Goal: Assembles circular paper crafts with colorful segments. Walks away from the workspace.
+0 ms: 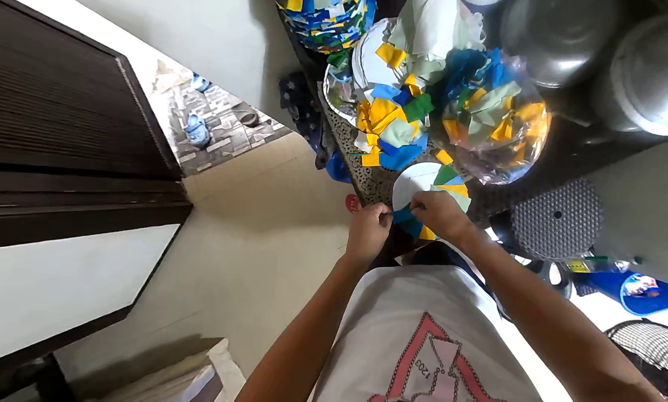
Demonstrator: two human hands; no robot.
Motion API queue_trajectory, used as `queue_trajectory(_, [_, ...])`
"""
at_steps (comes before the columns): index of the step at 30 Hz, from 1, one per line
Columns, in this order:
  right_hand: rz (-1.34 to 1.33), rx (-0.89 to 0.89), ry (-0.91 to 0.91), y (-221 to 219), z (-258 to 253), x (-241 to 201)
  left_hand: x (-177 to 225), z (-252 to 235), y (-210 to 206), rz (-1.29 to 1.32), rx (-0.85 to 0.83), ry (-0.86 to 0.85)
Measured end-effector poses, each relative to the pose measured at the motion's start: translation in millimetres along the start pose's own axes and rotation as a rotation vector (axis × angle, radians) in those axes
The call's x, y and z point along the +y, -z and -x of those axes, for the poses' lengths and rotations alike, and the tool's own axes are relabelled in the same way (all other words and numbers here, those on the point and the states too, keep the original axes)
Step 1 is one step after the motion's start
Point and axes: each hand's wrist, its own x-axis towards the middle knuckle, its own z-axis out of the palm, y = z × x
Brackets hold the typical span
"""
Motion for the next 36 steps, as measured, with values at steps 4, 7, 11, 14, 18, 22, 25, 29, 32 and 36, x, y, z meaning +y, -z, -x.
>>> queue_trajectory(4, [0.086, 0.024, 0.003, 3, -5, -5, 4, -5, -1, -0.081, 0.021, -0.005])
queue_trajectory(7, [0.128, 0.033, -0.017, 5, -6, -9, 6, -8, 0, -0.093, 0.028, -0.010])
queue_trajectory(11, [0.165, 0.064, -0.029, 5, -6, -12, 5, -8, -1, -0.100, 0.048, -0.037])
queue_trajectory(14, [0.178, 0.074, -0.031, 5, -6, -13, 2, -9, -3, -0.092, 0.077, -0.054])
queue_trajectory(18, [0.183, 0.080, -0.041, 3, -7, -13, 0, -9, -5, -0.085, 0.117, -0.050])
queue_trajectory(22, [0.179, 0.087, -0.030, 3, -5, -13, -2, -11, -6, -0.083, 0.113, -0.056])
queue_trajectory(25, [0.170, 0.086, -0.030, 3, -4, -13, -3, -11, -7, -0.078, 0.119, -0.058])
queue_trajectory(29, [0.167, 0.083, -0.034, 1, -9, -9, -5, -9, -7, -0.037, 0.142, -0.050])
queue_trajectory(32, [0.157, 0.085, -0.024, 1, -11, -6, -21, -2, -11, 0.021, 0.235, -0.155])
queue_trajectory(36, [0.159, 0.063, -0.027, 3, -13, -5, -39, 13, -16, 0.022, 0.277, -0.219])
